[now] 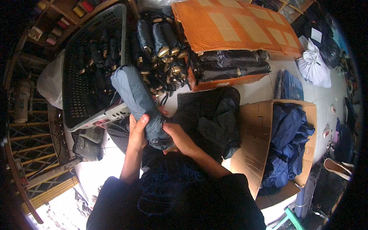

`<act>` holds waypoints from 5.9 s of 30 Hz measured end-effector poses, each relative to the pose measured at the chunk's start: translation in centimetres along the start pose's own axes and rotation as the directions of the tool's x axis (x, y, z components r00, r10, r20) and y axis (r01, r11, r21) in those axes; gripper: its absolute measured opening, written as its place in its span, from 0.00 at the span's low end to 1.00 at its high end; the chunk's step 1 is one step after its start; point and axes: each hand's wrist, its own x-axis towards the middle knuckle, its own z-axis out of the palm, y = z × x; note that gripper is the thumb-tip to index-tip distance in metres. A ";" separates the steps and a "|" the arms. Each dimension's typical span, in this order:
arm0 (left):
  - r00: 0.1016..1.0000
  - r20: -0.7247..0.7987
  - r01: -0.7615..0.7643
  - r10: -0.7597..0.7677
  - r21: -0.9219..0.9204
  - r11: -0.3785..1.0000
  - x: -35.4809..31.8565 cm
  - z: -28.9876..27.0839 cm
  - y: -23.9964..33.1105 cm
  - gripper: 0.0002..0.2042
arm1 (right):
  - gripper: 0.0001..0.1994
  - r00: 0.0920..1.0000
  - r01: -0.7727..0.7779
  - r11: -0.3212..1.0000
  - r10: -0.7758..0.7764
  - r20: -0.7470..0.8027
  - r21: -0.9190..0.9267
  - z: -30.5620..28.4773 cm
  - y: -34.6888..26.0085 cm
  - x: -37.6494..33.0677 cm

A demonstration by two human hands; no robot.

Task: The person sits on the floor and repeatedly picks up dark cylindrical items from a basket, wraps them in dark fabric, and places them into a cardboard box. The person handles the items one at a time, folding the fabric around each item before stacking them in the box.

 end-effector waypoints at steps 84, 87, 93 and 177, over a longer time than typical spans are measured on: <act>0.761 0.461 -0.588 0.455 0.787 0.185 2.0 -2.6 -2.1 0.09 | 0.22 0.859 0.086 0.799 -0.363 -0.362 -0.596 -0.2 -1.8 1.2; 0.722 0.469 -0.591 0.509 0.800 0.102 1.6 -1.1 -3.4 0.09 | 0.20 0.827 0.093 0.724 -0.438 -0.351 -0.684 -0.8 -0.3 1.9; 0.736 0.457 -0.595 0.500 0.788 0.156 1.2 0.4 -3.9 0.08 | 0.19 0.781 0.214 0.671 -0.554 -0.287 -0.710 -2.0 0.7 2.7; 0.976 0.208 0.001 -0.068 0.304 0.953 1.4 -5.2 -4.7 0.29 | 0.23 0.868 0.252 0.887 -0.384 -0.316 -0.387 -4.1 -12.9 10.9</act>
